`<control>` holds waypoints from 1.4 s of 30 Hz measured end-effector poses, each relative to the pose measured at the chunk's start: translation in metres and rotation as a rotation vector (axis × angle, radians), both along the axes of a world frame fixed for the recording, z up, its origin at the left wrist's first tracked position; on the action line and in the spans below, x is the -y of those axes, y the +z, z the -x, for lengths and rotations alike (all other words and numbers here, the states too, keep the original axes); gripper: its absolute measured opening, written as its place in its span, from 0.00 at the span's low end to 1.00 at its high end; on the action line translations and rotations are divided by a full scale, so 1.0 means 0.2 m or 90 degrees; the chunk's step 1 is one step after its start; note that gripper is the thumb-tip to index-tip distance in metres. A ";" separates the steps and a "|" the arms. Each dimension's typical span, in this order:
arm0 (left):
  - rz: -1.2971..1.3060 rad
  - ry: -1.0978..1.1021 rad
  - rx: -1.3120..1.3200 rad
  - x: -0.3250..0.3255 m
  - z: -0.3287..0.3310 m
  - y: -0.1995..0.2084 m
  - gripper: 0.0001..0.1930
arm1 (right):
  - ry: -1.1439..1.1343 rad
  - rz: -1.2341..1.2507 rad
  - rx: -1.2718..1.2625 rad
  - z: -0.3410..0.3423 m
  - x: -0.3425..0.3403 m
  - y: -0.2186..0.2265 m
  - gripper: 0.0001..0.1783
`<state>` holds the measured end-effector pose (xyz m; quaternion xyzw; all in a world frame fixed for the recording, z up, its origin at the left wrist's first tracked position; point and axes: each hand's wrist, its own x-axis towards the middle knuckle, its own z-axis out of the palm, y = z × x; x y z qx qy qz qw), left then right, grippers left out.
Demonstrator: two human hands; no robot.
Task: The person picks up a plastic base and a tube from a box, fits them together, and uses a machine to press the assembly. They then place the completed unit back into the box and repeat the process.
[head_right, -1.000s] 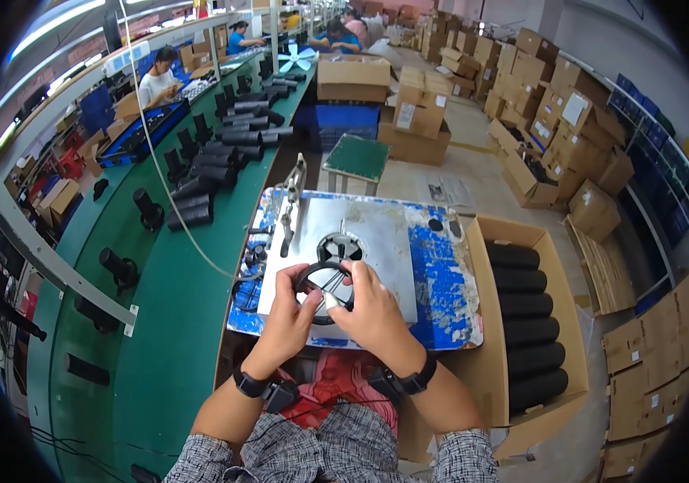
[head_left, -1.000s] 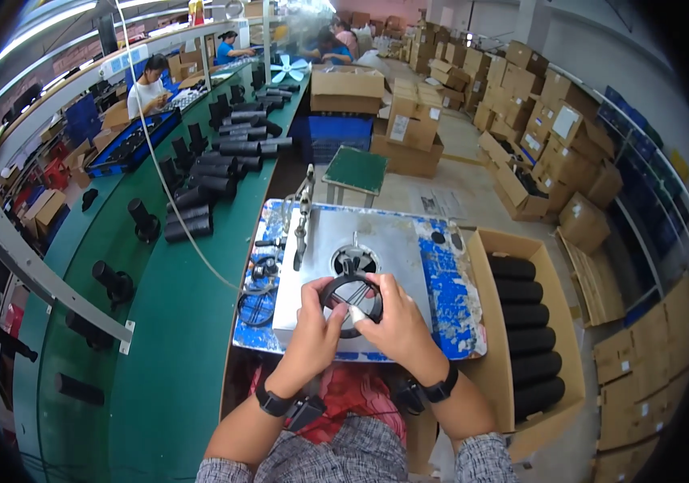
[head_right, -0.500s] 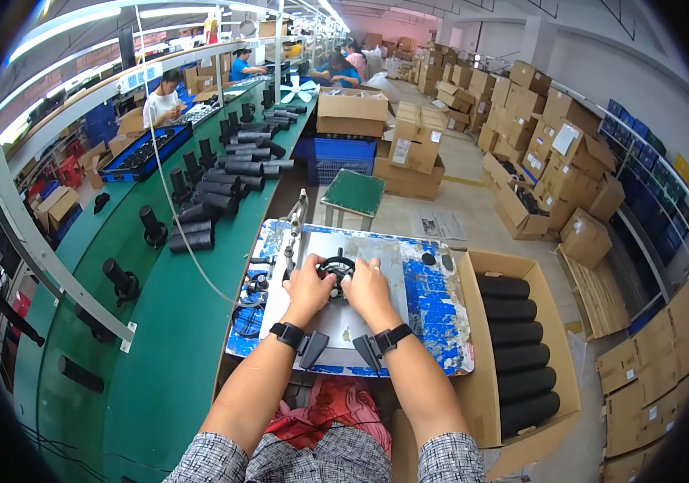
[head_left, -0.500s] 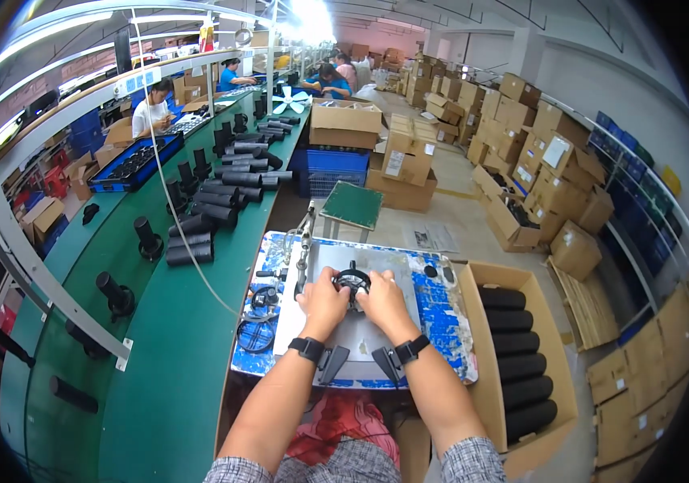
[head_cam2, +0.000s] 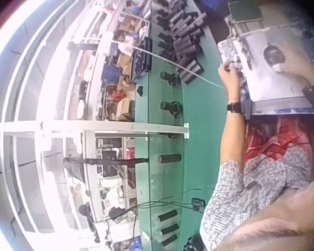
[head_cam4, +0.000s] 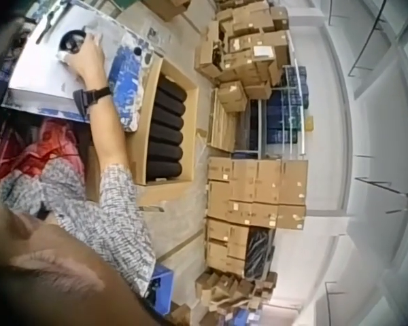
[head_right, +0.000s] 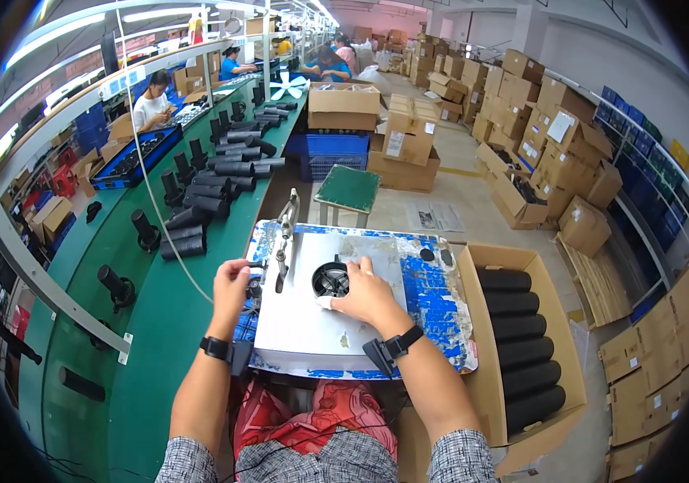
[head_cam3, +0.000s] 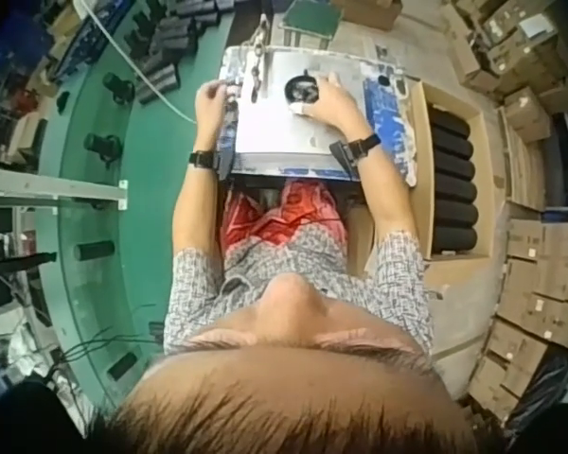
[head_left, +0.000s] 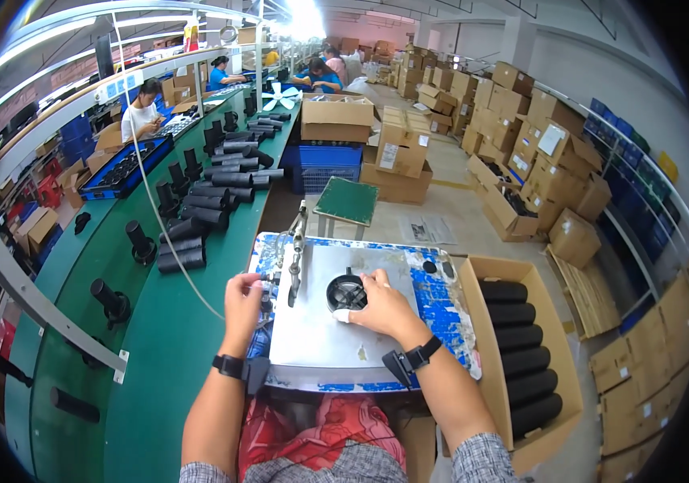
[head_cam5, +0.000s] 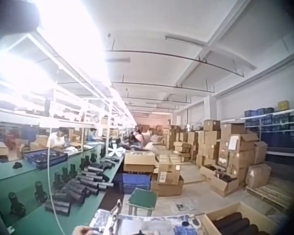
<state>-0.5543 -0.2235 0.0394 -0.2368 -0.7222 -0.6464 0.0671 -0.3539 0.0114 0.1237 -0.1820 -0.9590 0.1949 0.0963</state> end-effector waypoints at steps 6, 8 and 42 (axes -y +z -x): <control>-0.147 -0.042 0.427 0.00 0.26 -0.11 0.22 | -0.002 -0.004 0.081 0.01 0.00 0.10 0.60; -0.116 -0.047 0.487 0.03 0.36 -0.18 0.24 | 0.001 0.006 0.066 0.02 0.04 0.10 0.60; 0.441 -0.291 -0.450 -0.36 -0.48 0.26 0.11 | -0.065 -0.254 0.222 0.33 -0.05 0.05 0.21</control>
